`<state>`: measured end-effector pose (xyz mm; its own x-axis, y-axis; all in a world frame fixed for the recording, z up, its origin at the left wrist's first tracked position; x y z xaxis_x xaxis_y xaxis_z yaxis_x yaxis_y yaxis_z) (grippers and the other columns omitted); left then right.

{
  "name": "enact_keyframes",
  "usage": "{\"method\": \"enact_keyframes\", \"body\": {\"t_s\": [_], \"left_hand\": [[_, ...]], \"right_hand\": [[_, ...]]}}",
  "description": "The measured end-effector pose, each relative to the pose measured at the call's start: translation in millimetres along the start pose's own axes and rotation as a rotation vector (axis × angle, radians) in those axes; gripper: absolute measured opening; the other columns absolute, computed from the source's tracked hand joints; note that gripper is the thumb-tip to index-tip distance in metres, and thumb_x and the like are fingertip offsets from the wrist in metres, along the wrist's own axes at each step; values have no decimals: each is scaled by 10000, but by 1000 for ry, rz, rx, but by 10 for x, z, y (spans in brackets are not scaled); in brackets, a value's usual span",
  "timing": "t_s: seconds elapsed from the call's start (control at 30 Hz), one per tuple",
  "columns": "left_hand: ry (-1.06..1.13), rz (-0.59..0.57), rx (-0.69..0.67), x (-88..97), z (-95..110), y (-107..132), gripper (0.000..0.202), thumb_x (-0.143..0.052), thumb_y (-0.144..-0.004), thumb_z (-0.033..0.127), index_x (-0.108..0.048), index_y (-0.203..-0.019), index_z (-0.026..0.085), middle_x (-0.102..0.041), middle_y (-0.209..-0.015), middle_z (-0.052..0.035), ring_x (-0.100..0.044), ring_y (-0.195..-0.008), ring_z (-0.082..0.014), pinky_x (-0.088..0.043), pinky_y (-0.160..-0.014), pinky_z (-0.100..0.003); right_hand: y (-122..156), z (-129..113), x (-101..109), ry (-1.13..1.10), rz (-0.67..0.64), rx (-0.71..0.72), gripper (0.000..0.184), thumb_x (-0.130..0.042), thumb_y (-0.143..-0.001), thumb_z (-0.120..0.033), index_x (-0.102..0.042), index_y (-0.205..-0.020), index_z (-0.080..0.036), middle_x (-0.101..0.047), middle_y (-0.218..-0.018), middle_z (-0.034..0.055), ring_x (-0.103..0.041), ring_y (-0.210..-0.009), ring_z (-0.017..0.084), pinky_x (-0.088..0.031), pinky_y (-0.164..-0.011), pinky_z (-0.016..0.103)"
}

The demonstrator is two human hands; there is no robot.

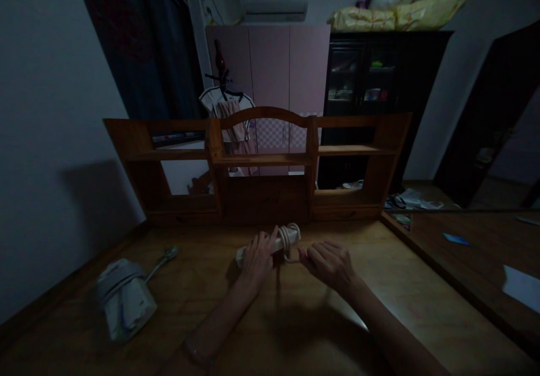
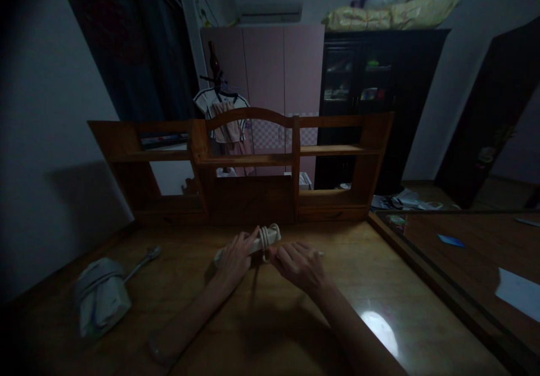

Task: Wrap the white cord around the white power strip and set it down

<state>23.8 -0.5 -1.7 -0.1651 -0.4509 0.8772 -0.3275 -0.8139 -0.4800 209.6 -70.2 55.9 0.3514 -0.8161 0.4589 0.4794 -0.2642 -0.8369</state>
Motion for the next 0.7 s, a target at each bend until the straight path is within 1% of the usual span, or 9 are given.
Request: {"method": "enact_keyframes", "body": {"t_s": [0.07, 0.13, 0.23, 0.4, 0.5, 0.63, 0.7], "left_hand": [[11, 3, -101, 5, 117, 25, 794, -443, -767, 44, -131, -1446, 312, -500, -1140, -73, -496, -980, -200, -401, -848, -323], [17, 11, -191, 36, 202, 46, 778, -441, -779, 43, -144, -1441, 323, -503, -1131, -73, -494, -989, -206, -403, -850, -339], [42, 4, -331, 115, 285, 59, 740, -451, -799, 49, -185, -1430, 330, -517, -1098, -70, -496, -995, -207, -415, -840, -347], [85, 36, -589, 278, 377, 65, 613, -457, -872, 142, -236, -1415, 321, -515, -1169, -82, -495, -1050, -208, -428, -877, -368], [76, 109, -681, 358, 407, 83, 554, -413, -906, 159, -248, -1414, 305, -512, -1208, -80, -486, -1100, -206, -418, -930, -389], [71, 240, -784, 411, 433, 141, 493, -395, -920, 186, -300, -1403, 179, -508, -1247, -106, -449, -1179, -232, -354, -1032, -430], [77, 288, -839, 425, 447, 184, 470, -404, -915, 185, -341, -1378, 138, -512, -1254, -115, -444, -1193, -236, -344, -1052, -435]], "right_hand": [[0, 60, 41, -2, 19, 10, 299, -572, -858, -249, -474, -584, -183, -491, -518, -40, -410, -497, 82, -251, -564, 265], [10, 142, 65, -10, 27, -14, 299, -574, -858, -258, -476, -586, -182, -492, -528, -38, -408, -505, 81, -262, -569, 258], [39, 285, 70, -4, 39, -99, 325, -587, -851, -269, -460, -565, -182, -472, -513, -41, -391, -497, 82, -267, -566, 256], [77, 450, 47, -2, 63, -220, 350, -595, -843, -303, -462, -544, -180, -464, -504, -37, -389, -498, 83, -275, -566, 251], [84, 531, 37, -53, 60, -319, 381, -601, -836, -337, -450, -526, -173, -444, -495, -40, -389, -491, 75, -274, -550, 236], [112, 660, 6, -199, 29, -525, 437, -568, -848, -392, -417, -505, -167, -363, -477, -58, -335, -451, 56, -258, -505, 214], [131, 697, -30, -285, -8, -597, 456, -541, -857, -420, -408, -501, -166, -334, -480, -61, -311, -450, 54, -254, -494, 209]]}}
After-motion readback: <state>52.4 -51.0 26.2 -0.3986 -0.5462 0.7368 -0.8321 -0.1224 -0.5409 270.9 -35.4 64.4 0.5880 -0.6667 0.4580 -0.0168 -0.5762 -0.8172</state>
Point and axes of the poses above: each hand's wrist, its own y-axis away from the middle knuckle, its own x-axis out of the back of the hand, z = x × y, the point moved 2 cm from there along -y, towards the middle knuckle
